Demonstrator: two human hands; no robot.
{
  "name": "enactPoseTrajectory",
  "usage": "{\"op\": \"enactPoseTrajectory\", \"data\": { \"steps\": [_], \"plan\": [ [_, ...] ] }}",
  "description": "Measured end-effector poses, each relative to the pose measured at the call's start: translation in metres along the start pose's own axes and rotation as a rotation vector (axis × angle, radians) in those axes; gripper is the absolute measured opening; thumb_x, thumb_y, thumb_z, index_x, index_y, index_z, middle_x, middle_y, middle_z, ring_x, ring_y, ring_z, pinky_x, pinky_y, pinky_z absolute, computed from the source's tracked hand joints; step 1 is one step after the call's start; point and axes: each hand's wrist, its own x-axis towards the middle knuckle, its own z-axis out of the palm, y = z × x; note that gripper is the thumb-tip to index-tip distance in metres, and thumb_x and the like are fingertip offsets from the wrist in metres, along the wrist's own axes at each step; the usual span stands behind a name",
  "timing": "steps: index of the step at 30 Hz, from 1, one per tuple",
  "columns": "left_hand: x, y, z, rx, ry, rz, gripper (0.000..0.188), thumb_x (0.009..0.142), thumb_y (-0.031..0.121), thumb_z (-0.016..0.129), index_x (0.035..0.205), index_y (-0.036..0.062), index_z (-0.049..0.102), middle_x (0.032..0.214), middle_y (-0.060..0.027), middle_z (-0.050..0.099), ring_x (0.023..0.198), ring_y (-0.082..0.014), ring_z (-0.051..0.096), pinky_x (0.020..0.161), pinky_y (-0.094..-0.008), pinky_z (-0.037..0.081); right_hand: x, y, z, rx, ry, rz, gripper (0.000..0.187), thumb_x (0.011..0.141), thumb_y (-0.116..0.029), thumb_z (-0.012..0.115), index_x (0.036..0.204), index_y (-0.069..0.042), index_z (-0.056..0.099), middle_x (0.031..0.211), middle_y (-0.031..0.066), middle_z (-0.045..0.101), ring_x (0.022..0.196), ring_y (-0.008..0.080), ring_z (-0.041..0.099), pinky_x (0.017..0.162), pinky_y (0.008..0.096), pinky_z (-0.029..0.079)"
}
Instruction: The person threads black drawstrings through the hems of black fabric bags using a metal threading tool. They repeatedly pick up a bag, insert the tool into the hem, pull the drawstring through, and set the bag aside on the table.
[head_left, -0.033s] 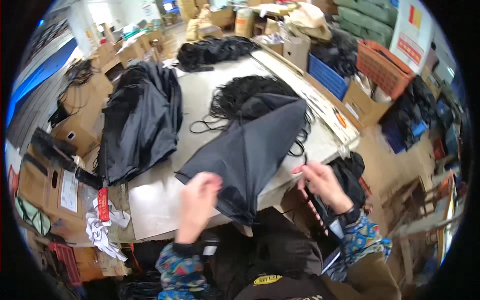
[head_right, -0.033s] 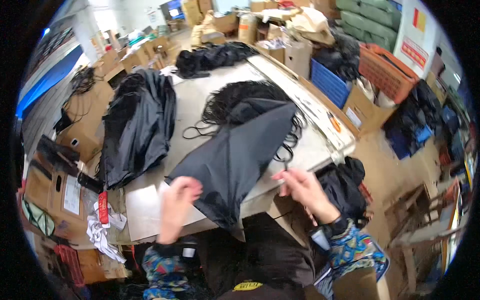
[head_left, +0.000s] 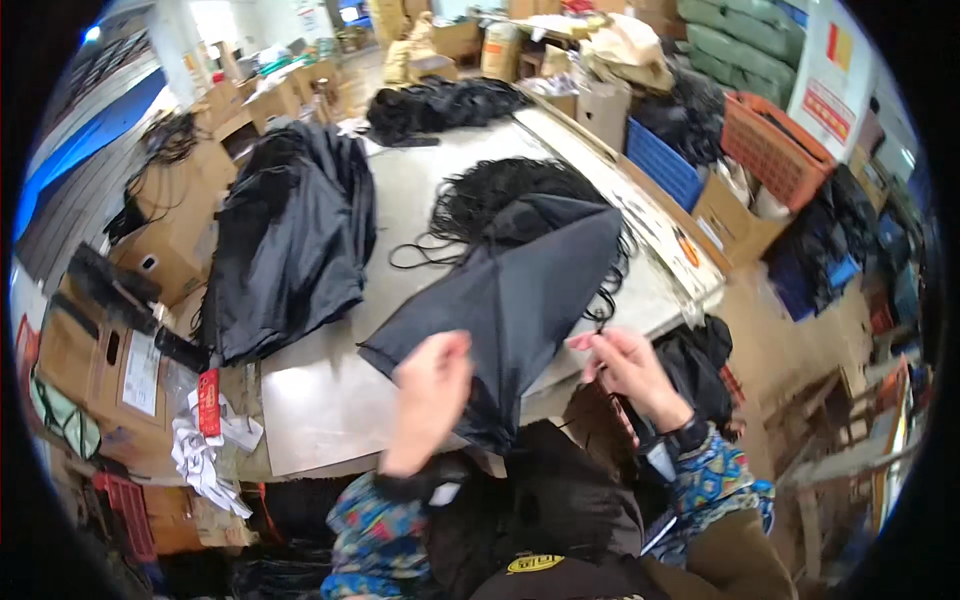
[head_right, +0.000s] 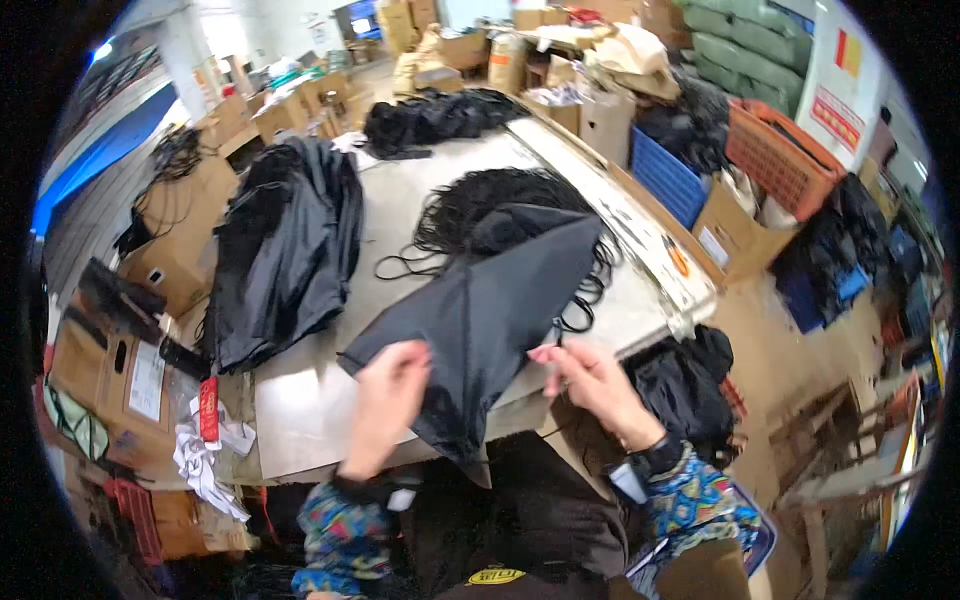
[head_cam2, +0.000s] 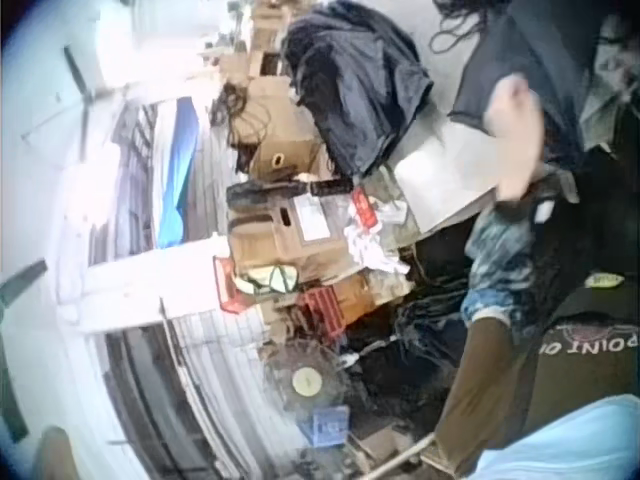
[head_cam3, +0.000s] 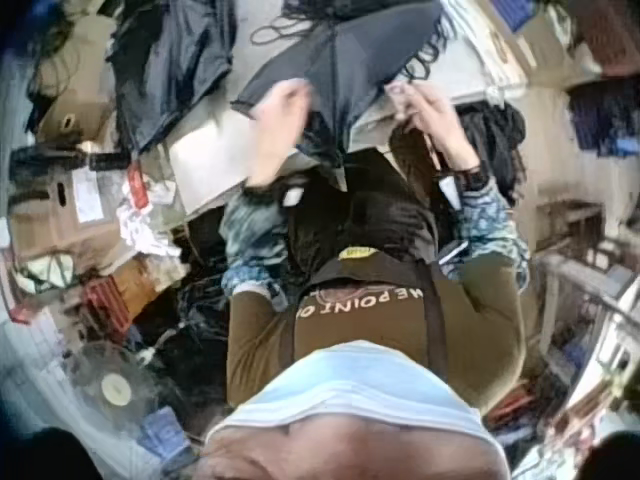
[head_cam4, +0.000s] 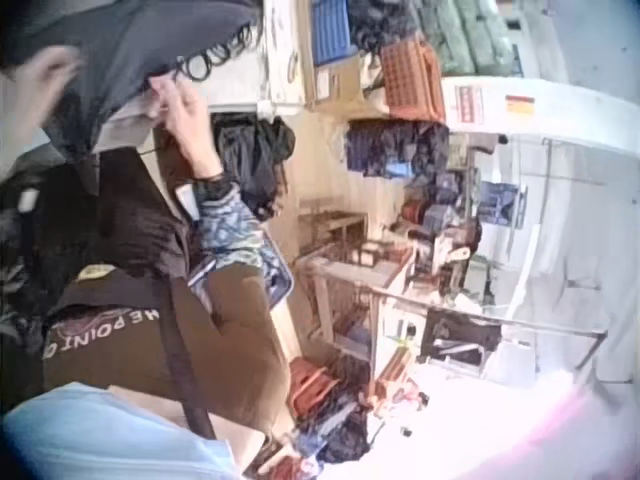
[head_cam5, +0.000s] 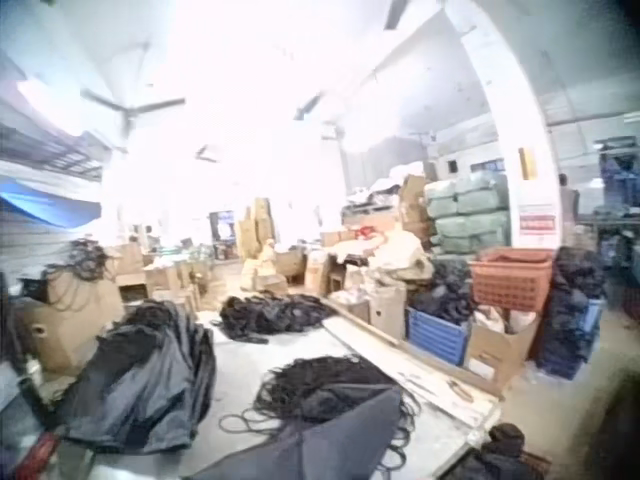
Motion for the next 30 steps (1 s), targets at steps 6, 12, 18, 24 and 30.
{"op": "enactPoseTrajectory", "data": {
  "steps": [6, 12, 18, 24, 30],
  "plan": [
    [0.065, -0.063, 0.071, -1.192, -0.253, -0.605, 0.025, 0.092, 0.022, 0.060, 0.107, 0.0018, 0.060, 0.070, 0.0019, 0.054, 0.049, -0.0012, 0.043, 0.041, -0.0167, 0.029, 0.053, 0.044, 0.052, 0.354, -0.038, 0.295, 0.024, 0.099, -0.028, 0.047, 0.099, -0.007, 0.057, 0.093, 0.0012, 0.064, 0.068, 0.0097, 0.065, 0.036, 0.0187, 0.027],
    [-0.035, -0.025, -0.075, -1.353, -0.264, 0.197, 0.020, 0.093, 0.019, 0.054, 0.104, 0.0031, 0.060, 0.071, -0.0023, 0.055, 0.059, -0.0150, 0.050, 0.055, -0.0286, 0.039, 0.055, 0.064, 0.039, 0.557, -0.014, 0.364, 0.020, 0.098, -0.022, 0.048, 0.091, -0.005, 0.056, 0.118, 0.0099, 0.058, 0.077, 0.0169, 0.067, 0.035, 0.0174, 0.029],
    [-0.140, -0.073, -0.129, -1.539, 0.133, 0.121, 0.028, 0.094, 0.009, 0.048, 0.120, 0.0013, 0.052, 0.080, -0.0088, 0.062, 0.063, -0.0212, 0.058, 0.062, -0.0342, 0.047, 0.055, 0.062, 0.034, 0.494, 0.015, 0.340, 0.022, 0.098, -0.022, 0.046, 0.088, -0.006, 0.055, 0.122, 0.0112, 0.056, 0.074, 0.0141, 0.066, 0.036, 0.0173, 0.027],
    [-0.189, -0.091, -0.104, 0.438, 0.234, -0.600, 0.029, 0.085, 0.010, 0.064, 0.110, -0.0013, 0.055, 0.079, -0.0117, 0.064, 0.067, -0.0194, 0.062, 0.065, -0.0319, 0.048, 0.048, 0.064, 0.036, 0.447, 0.002, 0.276, 0.024, 0.098, -0.025, 0.047, 0.096, -0.003, 0.056, 0.117, 0.0100, 0.061, 0.072, 0.0136, 0.066, 0.035, 0.0159, 0.031],
    [-0.116, -0.038, -0.012, -0.009, 0.142, -0.457, 0.025, 0.087, 0.020, 0.065, 0.084, -0.0051, 0.063, 0.069, -0.0080, 0.061, 0.063, -0.0102, 0.055, 0.059, -0.0265, 0.045, 0.031, 0.054, 0.038, 0.318, 0.009, 0.173, 0.025, 0.099, -0.026, 0.047, 0.097, -0.003, 0.056, 0.109, 0.0094, 0.064, 0.073, 0.0121, 0.066, 0.036, 0.0154, 0.031]
  ]
}}
